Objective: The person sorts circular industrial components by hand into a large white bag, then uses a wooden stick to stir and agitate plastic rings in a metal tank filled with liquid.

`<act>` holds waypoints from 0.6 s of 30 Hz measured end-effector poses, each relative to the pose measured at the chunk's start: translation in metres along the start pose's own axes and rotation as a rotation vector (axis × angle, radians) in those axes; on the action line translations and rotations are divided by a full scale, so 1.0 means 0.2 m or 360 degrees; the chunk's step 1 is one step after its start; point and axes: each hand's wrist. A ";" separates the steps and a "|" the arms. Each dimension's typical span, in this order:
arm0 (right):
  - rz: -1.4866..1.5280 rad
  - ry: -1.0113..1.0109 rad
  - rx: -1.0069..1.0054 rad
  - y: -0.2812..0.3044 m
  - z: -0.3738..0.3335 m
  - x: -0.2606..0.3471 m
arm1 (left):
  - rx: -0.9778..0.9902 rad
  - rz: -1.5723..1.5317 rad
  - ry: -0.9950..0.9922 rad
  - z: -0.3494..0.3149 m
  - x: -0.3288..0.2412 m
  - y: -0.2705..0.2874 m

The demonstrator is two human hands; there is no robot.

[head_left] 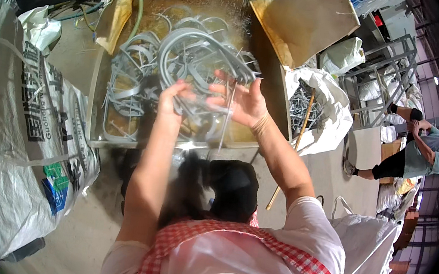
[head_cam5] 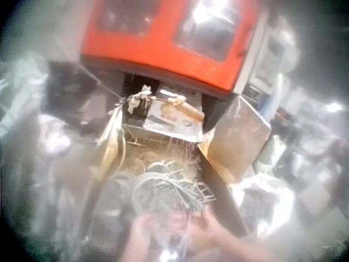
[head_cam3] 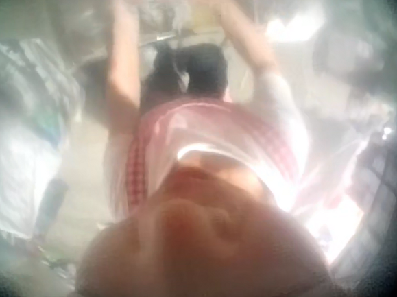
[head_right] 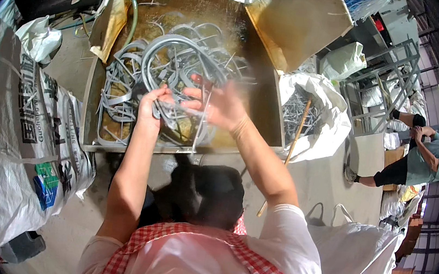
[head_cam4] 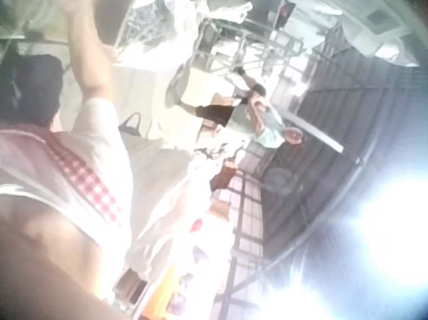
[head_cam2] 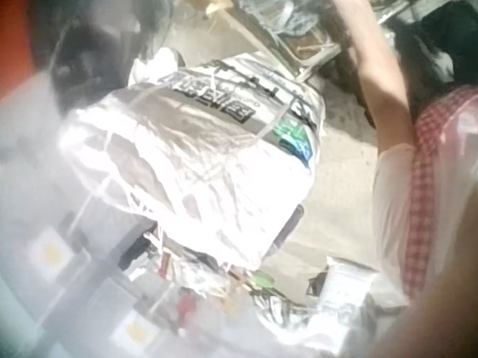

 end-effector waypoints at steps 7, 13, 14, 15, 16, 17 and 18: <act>-0.1656 -0.0389 -0.0627 0.05 -0.19 0.00 | -0.0072 -0.0157 0.0040 -0.04 -0.04 -0.03; -0.3802 0.0274 -0.1058 0.27 -0.58 0.16 | -0.0231 0.0060 -0.0130 0.00 0.03 0.01; -0.3795 0.0625 -0.0965 0.25 -0.63 0.19 | -0.0173 0.0061 -0.0098 -0.02 0.02 0.01; -0.3853 0.0747 -0.0917 0.16 -0.62 0.24 | -0.0104 -0.0197 -0.0004 -0.01 -0.03 0.06; -0.3876 0.0689 -0.1065 0.13 -0.67 0.31 | -0.0137 -0.0219 -0.0076 -0.04 -0.02 0.01; -0.3834 0.0532 -0.1390 0.25 -0.79 0.41 | -0.0137 -0.0301 0.0014 -0.02 0.01 0.01; -0.3746 0.0370 -0.1708 0.43 -0.93 0.50 | -0.0155 -0.0372 0.0098 0.01 0.05 0.01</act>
Point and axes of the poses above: each hand's wrist, its own z-axis towards the middle knuckle, its own y-axis out of the back of the hand, x = y × z, and after that the axes turned 10 degrees about -z, right-handed
